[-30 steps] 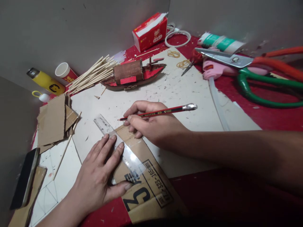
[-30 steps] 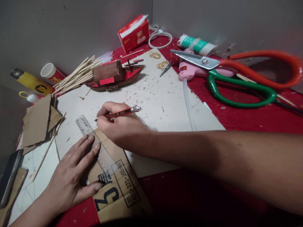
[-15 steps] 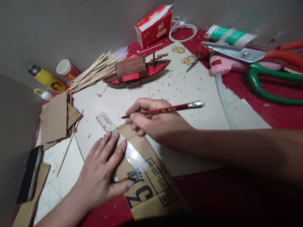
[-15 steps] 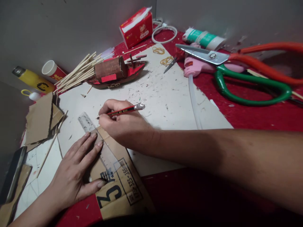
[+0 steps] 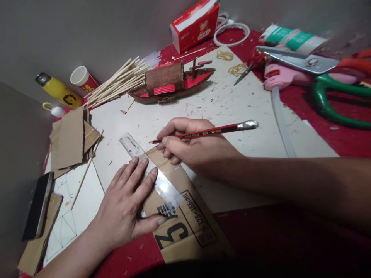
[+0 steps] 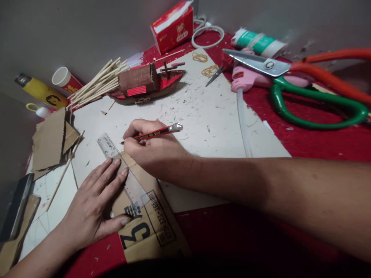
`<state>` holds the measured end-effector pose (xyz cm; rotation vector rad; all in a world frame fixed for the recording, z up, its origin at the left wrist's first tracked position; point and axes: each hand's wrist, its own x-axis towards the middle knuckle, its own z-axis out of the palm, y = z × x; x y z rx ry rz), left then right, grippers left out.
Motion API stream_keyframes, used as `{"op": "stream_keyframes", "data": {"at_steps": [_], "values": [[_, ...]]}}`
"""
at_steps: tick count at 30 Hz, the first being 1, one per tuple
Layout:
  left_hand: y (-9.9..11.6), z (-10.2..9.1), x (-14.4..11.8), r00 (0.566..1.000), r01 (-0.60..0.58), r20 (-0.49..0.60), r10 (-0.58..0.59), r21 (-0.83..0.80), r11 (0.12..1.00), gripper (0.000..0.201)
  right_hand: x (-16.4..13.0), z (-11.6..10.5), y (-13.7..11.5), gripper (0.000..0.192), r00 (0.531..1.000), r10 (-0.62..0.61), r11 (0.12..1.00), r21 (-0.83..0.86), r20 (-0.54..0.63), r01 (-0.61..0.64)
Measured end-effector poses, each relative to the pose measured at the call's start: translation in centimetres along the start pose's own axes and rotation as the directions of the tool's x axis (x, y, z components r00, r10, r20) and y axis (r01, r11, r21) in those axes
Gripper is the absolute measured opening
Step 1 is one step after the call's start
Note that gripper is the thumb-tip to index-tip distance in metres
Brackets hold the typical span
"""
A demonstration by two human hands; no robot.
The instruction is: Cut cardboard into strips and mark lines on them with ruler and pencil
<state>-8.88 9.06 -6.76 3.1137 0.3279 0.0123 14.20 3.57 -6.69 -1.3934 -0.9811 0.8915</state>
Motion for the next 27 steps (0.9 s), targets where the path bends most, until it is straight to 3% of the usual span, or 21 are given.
{"op": "stream_keyframes", "data": {"at_steps": [11, 27], "values": [[0.29, 0.03, -0.08, 1.0, 0.021, 0.005, -0.021, 0.041, 0.999, 0.09, -0.44, 0.12, 0.06, 0.011, 0.996, 0.013, 0.998, -0.058, 0.088, -0.008], [0.35, 0.12, 0.03, 0.999, 0.033, -0.004, -0.033, 0.023, 0.999, 0.087, -0.37, 0.11, -0.01, 0.011, 0.996, 0.031, 0.994, -0.11, 0.087, -0.022]]}}
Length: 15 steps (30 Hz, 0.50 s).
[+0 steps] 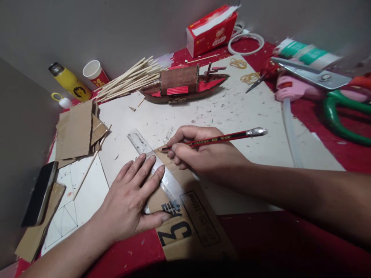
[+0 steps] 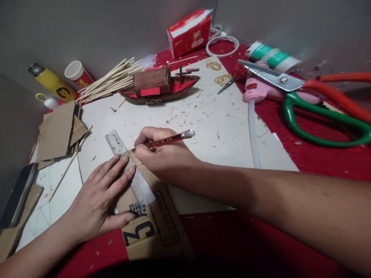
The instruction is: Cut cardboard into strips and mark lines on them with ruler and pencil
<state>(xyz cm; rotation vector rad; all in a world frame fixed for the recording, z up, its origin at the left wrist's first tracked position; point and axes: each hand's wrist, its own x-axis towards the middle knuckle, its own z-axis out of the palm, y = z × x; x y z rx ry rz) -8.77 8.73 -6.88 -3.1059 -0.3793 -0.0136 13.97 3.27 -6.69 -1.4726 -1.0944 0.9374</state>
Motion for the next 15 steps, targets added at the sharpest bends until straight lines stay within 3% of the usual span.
{"op": "stream_keyframes", "data": {"at_steps": [15], "values": [[0.27, -0.17, 0.16, 1.0, 0.023, 0.0, -0.023, 0.006, 1.0, 0.087, 0.14, 0.6, -0.03, 0.011, 0.998, -0.04, 0.99, -0.131, 0.046, 0.046]]}}
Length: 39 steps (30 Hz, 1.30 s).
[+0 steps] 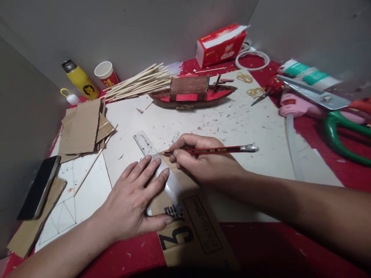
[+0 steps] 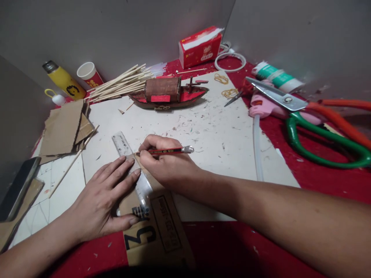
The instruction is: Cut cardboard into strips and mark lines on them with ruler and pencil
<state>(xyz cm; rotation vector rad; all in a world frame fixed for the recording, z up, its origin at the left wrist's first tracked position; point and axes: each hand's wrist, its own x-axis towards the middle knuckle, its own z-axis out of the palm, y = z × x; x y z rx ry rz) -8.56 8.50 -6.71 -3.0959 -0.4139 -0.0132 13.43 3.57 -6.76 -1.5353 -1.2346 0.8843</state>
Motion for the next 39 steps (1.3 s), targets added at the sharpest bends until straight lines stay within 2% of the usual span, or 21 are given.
{"op": "stream_keyframes", "data": {"at_steps": [18, 32, 37, 39], "values": [[0.1, -0.4, 0.4, 1.0, -0.003, 0.029, 0.004, -0.048, 0.999, 0.085, 0.0, 0.4, 0.6, 0.014, 0.999, 0.028, 0.999, -0.039, 0.023, -0.027], [0.1, -0.3, 0.3, 0.998, 0.02, 0.06, -0.016, -0.066, 0.998, 0.089, -1.2, -0.2, 0.8, 0.015, 0.996, -0.053, 0.986, -0.153, 0.074, 0.064], [0.2, -0.3, 0.4, 0.998, 0.027, 0.053, -0.022, -0.085, 0.996, 0.089, -1.6, -0.4, 0.4, 0.016, 0.978, -0.181, 0.972, -0.132, 0.099, 0.194], [0.2, -0.3, 0.5, 0.999, 0.025, 0.045, -0.021, -0.089, 0.996, 0.089, -1.8, -0.4, 0.1, 0.017, 0.983, -0.162, 0.974, -0.144, 0.083, 0.173]]}}
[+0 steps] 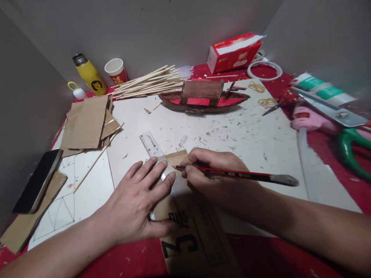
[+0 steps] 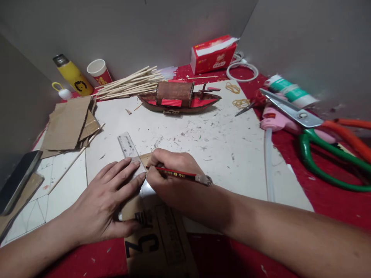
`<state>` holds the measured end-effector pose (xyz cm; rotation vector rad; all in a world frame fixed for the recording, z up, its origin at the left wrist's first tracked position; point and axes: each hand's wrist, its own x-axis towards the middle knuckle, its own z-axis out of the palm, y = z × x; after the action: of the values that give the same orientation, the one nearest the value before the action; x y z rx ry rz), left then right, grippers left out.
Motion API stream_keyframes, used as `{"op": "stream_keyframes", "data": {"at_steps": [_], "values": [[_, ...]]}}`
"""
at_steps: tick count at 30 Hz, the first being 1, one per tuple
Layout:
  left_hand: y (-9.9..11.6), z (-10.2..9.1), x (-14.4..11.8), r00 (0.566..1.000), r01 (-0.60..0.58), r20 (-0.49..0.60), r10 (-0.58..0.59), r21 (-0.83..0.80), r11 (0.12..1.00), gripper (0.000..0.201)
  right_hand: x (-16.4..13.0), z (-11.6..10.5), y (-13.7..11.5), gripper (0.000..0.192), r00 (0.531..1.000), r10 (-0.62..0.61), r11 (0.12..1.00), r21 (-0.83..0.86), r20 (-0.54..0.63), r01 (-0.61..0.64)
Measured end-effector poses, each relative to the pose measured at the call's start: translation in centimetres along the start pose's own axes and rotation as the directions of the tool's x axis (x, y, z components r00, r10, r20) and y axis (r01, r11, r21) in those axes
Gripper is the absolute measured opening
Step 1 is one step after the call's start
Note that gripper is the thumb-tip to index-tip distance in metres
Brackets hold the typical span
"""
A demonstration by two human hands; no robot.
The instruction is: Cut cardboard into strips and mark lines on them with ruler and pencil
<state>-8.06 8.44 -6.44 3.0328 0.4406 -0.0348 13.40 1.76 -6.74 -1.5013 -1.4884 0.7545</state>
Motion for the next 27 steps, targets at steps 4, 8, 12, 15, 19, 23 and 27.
{"op": "stream_keyframes", "data": {"at_steps": [4, 8, 12, 15, 19, 23, 27], "values": [[0.1, 0.1, -0.1, 1.0, 0.01, -0.008, -0.01, -0.01, 1.0, 0.089, -0.1, -0.1, -0.4, 0.016, 0.999, 0.017, 0.996, -0.086, 0.033, -0.014], [0.0, 0.1, -0.1, 1.0, 0.012, -0.009, -0.012, -0.02, 1.0, 0.09, -0.2, -0.6, -0.4, 0.017, 0.998, -0.01, 0.996, -0.084, 0.069, 0.016], [-0.1, 0.1, -0.1, 1.0, 0.013, -0.008, -0.013, -0.025, 1.0, 0.091, -0.5, -1.1, -0.6, 0.018, 0.995, -0.024, 0.997, -0.073, 0.095, 0.031], [-0.1, 0.1, 0.0, 1.0, 0.014, -0.001, -0.014, -0.039, 0.999, 0.09, -0.9, -1.1, -0.6, 0.018, 0.993, -0.058, 0.994, -0.083, 0.104, 0.066], [0.0, 0.1, -0.1, 1.0, 0.02, -0.001, -0.02, -0.059, 0.998, 0.087, -1.3, -1.1, -0.4, 0.017, 0.993, -0.076, 0.993, -0.081, 0.091, 0.084], [0.1, 0.0, -0.1, 0.999, 0.039, 0.0, -0.039, -0.072, 0.997, 0.086, -1.3, -1.4, -0.6, 0.018, 0.993, -0.08, 0.992, -0.09, 0.091, 0.089], [0.2, -0.1, -0.1, 0.999, 0.051, 0.009, -0.05, -0.092, 0.994, 0.086, -0.9, -1.3, -0.8, 0.018, 0.999, -0.036, 0.995, -0.096, 0.001, 0.036]]}}
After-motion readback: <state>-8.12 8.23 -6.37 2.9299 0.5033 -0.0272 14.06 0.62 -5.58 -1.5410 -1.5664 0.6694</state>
